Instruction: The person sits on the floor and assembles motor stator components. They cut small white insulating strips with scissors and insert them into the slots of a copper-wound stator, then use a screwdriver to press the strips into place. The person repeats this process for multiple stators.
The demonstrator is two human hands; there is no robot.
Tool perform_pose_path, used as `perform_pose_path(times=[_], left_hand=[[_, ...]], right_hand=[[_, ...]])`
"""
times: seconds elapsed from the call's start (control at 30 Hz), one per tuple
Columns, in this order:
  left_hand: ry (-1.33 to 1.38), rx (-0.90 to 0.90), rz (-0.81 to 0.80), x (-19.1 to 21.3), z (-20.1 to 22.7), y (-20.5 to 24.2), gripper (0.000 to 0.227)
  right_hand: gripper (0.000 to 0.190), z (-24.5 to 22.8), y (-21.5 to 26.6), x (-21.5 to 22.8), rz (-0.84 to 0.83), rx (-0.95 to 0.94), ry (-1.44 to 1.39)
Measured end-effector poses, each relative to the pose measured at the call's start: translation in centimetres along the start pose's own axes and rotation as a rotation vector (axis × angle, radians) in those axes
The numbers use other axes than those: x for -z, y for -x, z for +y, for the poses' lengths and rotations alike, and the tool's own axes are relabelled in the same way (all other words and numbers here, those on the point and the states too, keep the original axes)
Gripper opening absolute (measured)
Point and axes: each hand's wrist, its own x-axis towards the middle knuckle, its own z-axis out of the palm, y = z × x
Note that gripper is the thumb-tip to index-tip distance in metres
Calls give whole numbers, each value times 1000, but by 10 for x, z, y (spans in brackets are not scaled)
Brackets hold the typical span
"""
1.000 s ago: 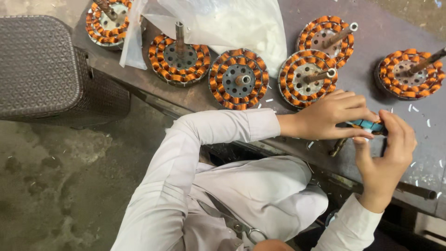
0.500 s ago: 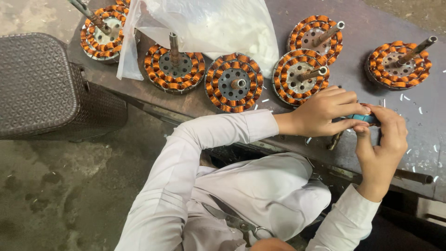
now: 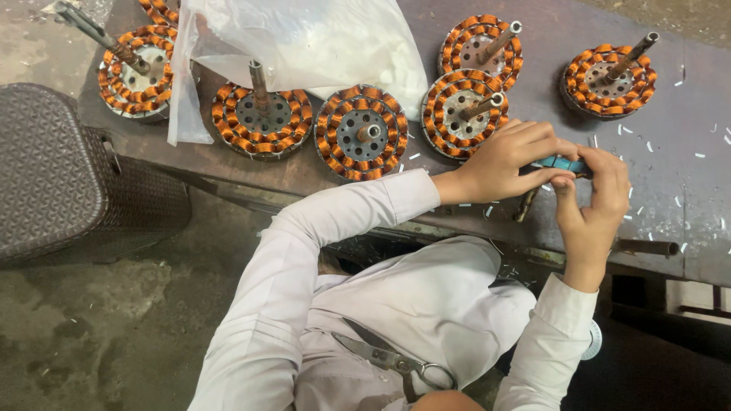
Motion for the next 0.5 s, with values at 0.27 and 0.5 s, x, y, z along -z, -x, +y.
perform_pose_path(times=[0.27,0.5], left_hand=[[29,16,-3,0,1,-1,30],[1,47,19,2,10,-1,27]], right_hand=[[44,3,1,-1,6,1,22],[33,-3,7,-4,43,-55,55]])
